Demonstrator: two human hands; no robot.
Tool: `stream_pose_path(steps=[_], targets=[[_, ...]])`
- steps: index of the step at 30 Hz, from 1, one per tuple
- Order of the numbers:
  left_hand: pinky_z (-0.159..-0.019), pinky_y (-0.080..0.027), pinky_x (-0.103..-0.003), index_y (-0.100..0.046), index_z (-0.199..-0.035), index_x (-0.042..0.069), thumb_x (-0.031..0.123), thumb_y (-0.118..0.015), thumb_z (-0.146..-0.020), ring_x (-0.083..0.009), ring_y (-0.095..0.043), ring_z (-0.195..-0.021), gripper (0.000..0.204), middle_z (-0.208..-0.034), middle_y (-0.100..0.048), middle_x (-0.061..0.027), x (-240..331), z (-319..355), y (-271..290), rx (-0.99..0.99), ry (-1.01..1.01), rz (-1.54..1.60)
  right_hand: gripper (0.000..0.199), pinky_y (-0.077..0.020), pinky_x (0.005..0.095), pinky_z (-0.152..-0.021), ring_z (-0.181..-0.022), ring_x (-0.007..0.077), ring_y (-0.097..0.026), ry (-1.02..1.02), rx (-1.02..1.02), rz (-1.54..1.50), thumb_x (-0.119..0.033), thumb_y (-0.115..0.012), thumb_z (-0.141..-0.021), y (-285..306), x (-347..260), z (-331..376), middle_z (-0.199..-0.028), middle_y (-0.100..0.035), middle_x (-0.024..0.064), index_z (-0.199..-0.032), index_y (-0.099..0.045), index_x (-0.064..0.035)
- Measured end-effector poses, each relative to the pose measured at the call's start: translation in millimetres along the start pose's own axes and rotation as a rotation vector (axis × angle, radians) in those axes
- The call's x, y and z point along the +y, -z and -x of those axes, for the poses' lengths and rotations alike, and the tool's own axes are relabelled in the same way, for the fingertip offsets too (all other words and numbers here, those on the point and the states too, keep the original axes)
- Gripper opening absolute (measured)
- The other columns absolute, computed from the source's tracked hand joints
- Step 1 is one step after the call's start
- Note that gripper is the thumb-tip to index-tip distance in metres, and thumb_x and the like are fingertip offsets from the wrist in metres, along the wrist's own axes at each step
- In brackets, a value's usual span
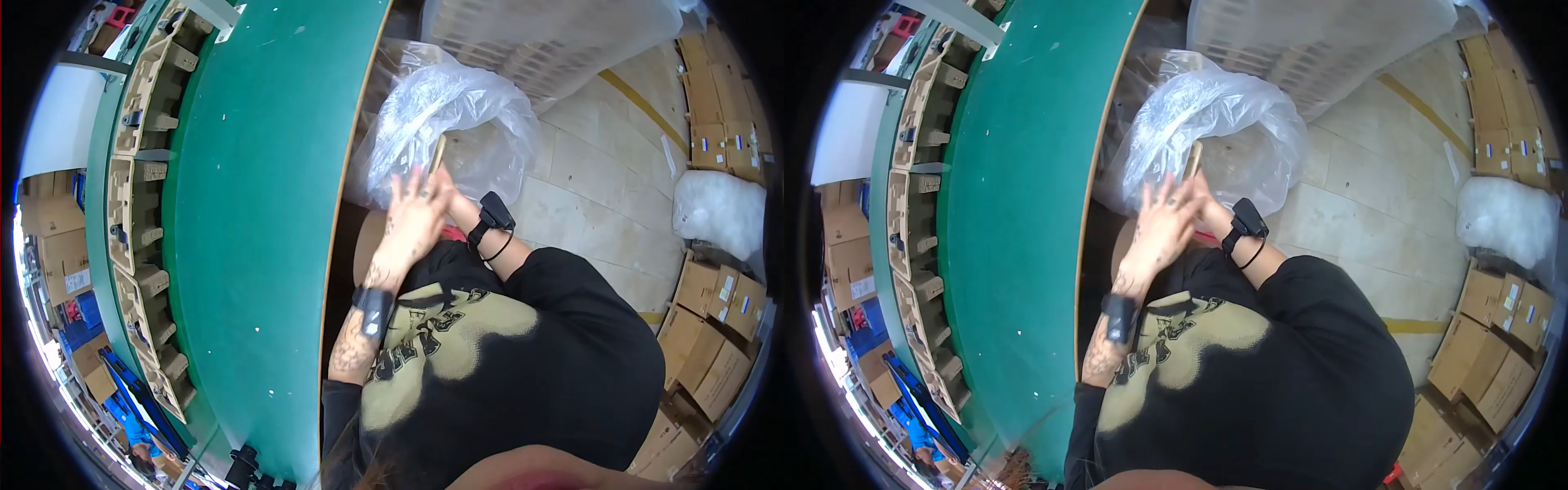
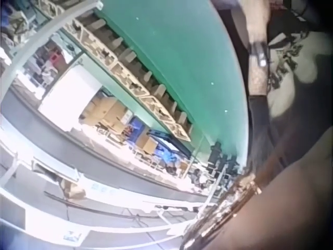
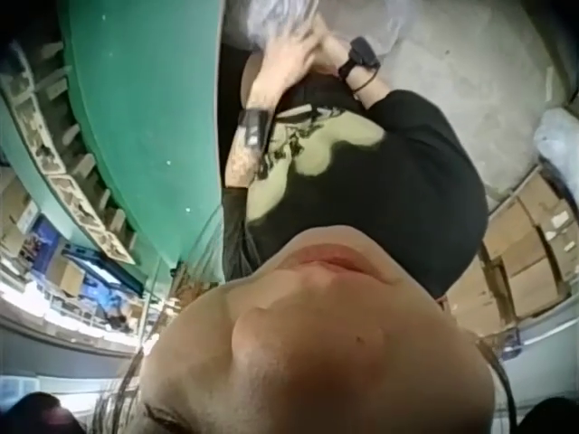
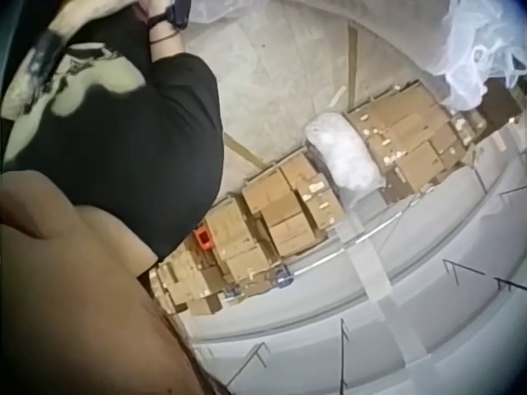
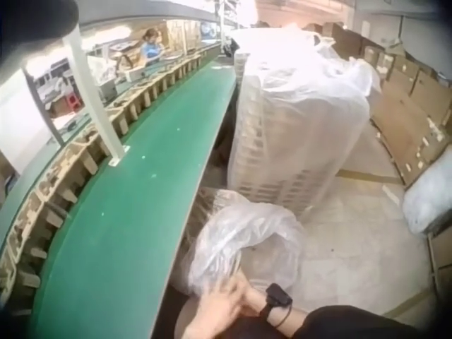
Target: The person places black handles into cardboard trays, stacks the empty trays, and then separates them to continue placing more handles into the trays.
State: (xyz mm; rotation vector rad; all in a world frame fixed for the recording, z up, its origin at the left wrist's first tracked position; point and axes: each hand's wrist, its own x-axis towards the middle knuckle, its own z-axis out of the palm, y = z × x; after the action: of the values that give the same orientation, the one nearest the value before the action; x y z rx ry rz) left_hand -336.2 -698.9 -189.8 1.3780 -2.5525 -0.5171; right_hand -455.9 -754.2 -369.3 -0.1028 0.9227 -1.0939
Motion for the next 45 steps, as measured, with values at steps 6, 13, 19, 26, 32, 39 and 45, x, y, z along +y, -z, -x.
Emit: stream_pose_path(steps=[6,13,19,26,32,39,45], targets=[[-0.114,-0.030,-0.035,-0.049,-0.136,0.010,0.011,-0.058,-0.086,-0.0329,-0.042,-0.132,0.051,-0.141,-0.045,-0.0206,-59.4,33.3,-45.1,0.220,0.274,0.056,0.054,-0.0489,0.0323,-0.083,-0.096,0.0221,-0.060,0.096,0.161,0.755,0.005,-0.060,-0.067,76.6,-70.6,24.1,-0.106,-0.062,0.0087,-0.120,-0.053,-0.0007],[-0.106,-0.039,-0.035,-0.051,-0.133,0.006,0.016,-0.054,-0.091,-0.0359,-0.049,-0.126,0.043,-0.135,-0.050,-0.0240,-73.0,34.6,-19.1,0.239,0.580,0.313,0.048,-0.0495,0.0302,-0.078,-0.088,0.0194,-0.060,0.185,0.283,0.845,0.002,-0.057,-0.061,151.8,-166.9,92.0,-0.097,-0.063,0.0077,-0.109,-0.057,0.0001],[-0.104,-0.040,-0.041,-0.045,-0.140,0.006,0.033,-0.055,-0.094,-0.0380,-0.046,-0.129,0.054,-0.136,-0.049,-0.0270,-43.8,16.2,-8.6,0.397,0.634,0.725,0.043,-0.0486,0.0268,-0.072,-0.078,0.0156,-0.058,0.390,0.351,0.837,-0.001,-0.055,-0.061,111.8,-263.8,208.5,-0.090,-0.061,0.0056,-0.104,-0.059,-0.0002],[-0.111,-0.023,-0.062,-0.001,-0.155,0.017,0.030,-0.082,-0.069,-0.0472,-0.006,-0.144,0.119,-0.156,0.000,-0.0307,13.0,2.7,-60.7,0.084,0.016,0.444,0.027,-0.0422,0.0247,-0.083,-0.090,0.0159,-0.055,0.645,0.210,1.065,-0.009,-0.052,-0.069,49.5,-395.9,303.3,-0.098,-0.058,0.0042,-0.095,-0.058,-0.0028],[-0.104,-0.040,-0.052,0.002,-0.154,0.016,0.010,-0.079,-0.066,-0.0602,-0.033,-0.127,0.120,-0.141,-0.001,-0.0510,70.2,-33.4,-71.5,0.325,-0.079,0.788,0.039,-0.0426,0.0313,-0.089,-0.101,0.0211,-0.055,0.986,0.294,0.899,-0.015,-0.053,-0.074,-95.8,-314.6,390.7,-0.115,-0.058,0.0116,-0.108,-0.057,0.0032],[-0.092,-0.051,-0.046,-0.014,-0.154,0.026,0.008,-0.071,-0.071,-0.0555,-0.040,-0.126,0.102,-0.142,-0.011,-0.0485,138.7,-33.5,49.4,0.505,-0.337,0.703,0.022,-0.0491,0.0394,-0.087,-0.102,0.0261,-0.058,1.978,0.158,1.463,-0.019,-0.053,-0.078,-124.4,-264.6,424.5,-0.108,-0.060,0.0175,-0.087,-0.056,0.0003],[-0.083,-0.057,-0.039,-0.026,-0.149,0.041,0.008,-0.070,-0.074,-0.0496,-0.055,-0.114,0.092,-0.140,-0.022,-0.0469,115.0,-29.0,162.9,0.953,-0.530,0.346,0.023,-0.0504,0.0403,-0.085,-0.101,0.0266,-0.060,1.871,0.178,1.196,-0.018,-0.054,-0.076,-123.5,-255.4,406.2,-0.106,-0.061,0.0184,-0.088,-0.058,0.0009]])
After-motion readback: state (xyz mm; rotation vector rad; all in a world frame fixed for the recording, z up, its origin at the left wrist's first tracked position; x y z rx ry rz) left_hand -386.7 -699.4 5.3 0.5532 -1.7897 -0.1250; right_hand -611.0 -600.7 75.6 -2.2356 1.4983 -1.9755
